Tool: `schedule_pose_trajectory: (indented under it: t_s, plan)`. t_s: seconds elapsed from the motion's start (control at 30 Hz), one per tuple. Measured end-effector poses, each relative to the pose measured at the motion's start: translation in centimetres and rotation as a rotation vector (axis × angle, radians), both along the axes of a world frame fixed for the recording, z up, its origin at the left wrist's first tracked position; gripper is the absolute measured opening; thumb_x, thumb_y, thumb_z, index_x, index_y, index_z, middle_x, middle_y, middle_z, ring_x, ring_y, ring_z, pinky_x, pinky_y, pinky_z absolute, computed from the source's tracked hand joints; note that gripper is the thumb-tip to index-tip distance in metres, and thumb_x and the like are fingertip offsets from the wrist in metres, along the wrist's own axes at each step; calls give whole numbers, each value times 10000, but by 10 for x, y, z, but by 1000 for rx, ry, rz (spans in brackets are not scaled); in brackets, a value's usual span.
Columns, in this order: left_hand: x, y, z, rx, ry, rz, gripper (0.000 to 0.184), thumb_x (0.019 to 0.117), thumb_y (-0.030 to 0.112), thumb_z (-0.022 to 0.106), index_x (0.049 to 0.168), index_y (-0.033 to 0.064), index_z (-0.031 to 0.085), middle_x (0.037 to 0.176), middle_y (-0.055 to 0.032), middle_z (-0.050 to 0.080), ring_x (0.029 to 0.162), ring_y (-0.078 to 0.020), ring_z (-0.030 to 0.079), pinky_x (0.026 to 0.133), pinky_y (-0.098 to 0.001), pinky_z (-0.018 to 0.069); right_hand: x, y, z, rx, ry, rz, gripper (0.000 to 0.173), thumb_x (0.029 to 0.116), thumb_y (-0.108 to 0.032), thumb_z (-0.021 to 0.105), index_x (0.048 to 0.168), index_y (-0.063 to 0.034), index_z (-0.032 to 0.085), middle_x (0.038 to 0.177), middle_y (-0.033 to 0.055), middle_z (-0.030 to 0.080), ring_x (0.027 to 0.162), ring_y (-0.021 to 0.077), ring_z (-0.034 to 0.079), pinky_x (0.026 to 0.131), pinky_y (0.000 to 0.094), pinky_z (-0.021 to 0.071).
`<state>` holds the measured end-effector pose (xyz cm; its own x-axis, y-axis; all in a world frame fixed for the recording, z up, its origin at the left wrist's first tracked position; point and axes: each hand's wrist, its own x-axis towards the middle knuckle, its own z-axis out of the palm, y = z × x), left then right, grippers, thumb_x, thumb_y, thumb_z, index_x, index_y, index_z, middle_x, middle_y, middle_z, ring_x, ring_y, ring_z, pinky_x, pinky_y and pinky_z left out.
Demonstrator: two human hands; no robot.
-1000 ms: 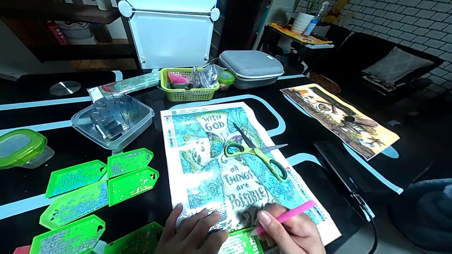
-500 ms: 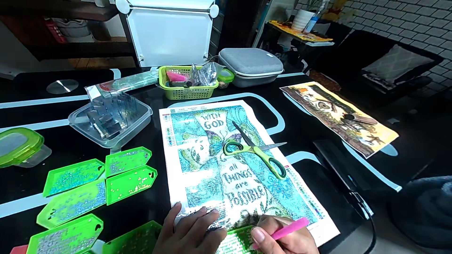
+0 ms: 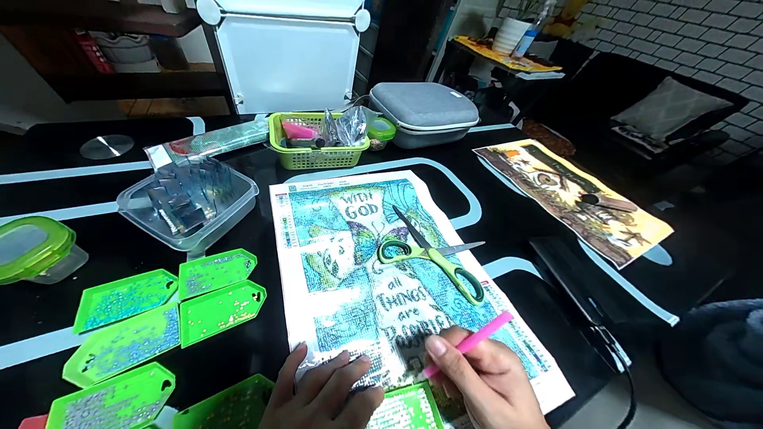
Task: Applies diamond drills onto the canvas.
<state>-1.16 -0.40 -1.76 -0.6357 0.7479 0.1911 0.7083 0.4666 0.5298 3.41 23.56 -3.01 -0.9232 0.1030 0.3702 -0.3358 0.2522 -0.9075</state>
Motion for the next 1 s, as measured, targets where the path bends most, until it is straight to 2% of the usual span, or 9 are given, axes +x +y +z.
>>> schedule_pose_trajectory:
  t_s: [0.2, 0.53, 1.0]
  plan:
    - [0, 0, 1, -5, -5, -5, 425, 880, 481, 749, 1196, 197, 752, 1354, -56, 689, 1297, -271, 611, 1171, -618, 244, -14, 0, -10, 113, 72, -45, 267, 1083, -205, 543, 872, -64, 627, 694, -41, 623, 618, -48, 584, 560, 106, 481]
    - [0, 0, 0, -3, -14, -6, 424, 880, 482, 749, 1195, 198, 749, 1352, -58, 689, 1307, -273, 604, 1173, -624, 238, -14, 2, -13, 166, 94, -29, 266, 1082, -195, 543, 880, -45, 630, 701, -15, 630, 639, -28, 602, 584, 122, 500]
    - [1, 1, 0, 4, 0, 4, 419, 872, 479, 754, 1183, 199, 757, 1341, -51, 695, 1295, -270, 615, 1171, -623, 248, -12, 1, -14, 336, 133, -67, 309, 1088, -250, 532, 875, -40, 610, 671, 18, 587, 594, -6, 564, 552, 132, 469]
